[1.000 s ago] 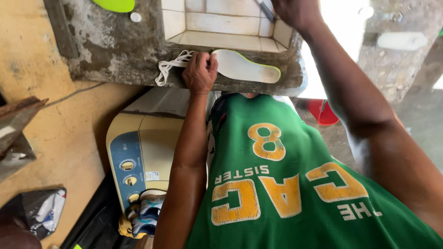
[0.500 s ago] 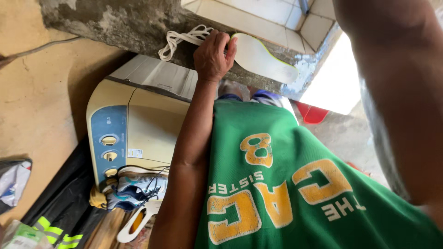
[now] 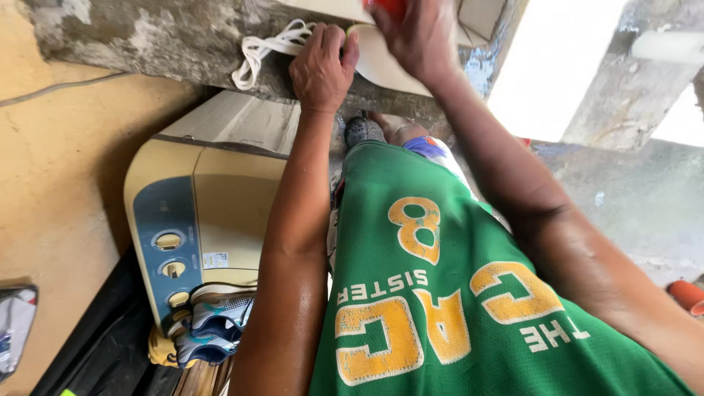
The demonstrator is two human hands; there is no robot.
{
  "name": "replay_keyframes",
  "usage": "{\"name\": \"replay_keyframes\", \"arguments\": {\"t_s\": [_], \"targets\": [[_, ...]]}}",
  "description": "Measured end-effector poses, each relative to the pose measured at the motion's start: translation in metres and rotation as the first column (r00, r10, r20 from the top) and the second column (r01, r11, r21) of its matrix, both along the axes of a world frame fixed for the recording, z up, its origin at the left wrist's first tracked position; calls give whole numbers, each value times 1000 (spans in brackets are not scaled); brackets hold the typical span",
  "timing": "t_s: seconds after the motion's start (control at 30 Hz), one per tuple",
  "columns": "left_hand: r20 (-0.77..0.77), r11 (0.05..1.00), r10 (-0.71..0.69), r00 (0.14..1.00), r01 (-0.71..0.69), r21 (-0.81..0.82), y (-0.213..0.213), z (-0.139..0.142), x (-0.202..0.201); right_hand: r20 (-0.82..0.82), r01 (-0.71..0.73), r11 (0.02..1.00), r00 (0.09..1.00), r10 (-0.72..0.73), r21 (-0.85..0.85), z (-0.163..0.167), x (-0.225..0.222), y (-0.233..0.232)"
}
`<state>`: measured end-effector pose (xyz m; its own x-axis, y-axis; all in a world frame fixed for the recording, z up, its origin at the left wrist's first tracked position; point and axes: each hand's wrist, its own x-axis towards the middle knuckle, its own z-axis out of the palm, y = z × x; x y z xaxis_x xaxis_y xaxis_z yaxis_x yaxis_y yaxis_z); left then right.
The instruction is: The person scrubs a white sneaker with a brush and water at a tiled sink, then rinses it. They repeat the process on a second sneaker and finally scrub a pair of white shoelaces.
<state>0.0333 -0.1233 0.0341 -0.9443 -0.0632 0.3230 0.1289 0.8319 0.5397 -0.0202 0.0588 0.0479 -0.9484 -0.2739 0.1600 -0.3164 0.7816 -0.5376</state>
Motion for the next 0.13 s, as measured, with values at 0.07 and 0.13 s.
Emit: {"name": "replay_keyframes", "arguments": {"t_s": [0.07, 0.13], "targets": [[15, 999, 14, 1000, -13, -31, 1, -10, 12, 129, -66, 998, 990, 63, 19, -2, 46, 11], [40, 990, 69, 997, -64, -127, 3, -28, 22, 226, -107, 994, 969, 97, 34, 19, 56, 75]]}}
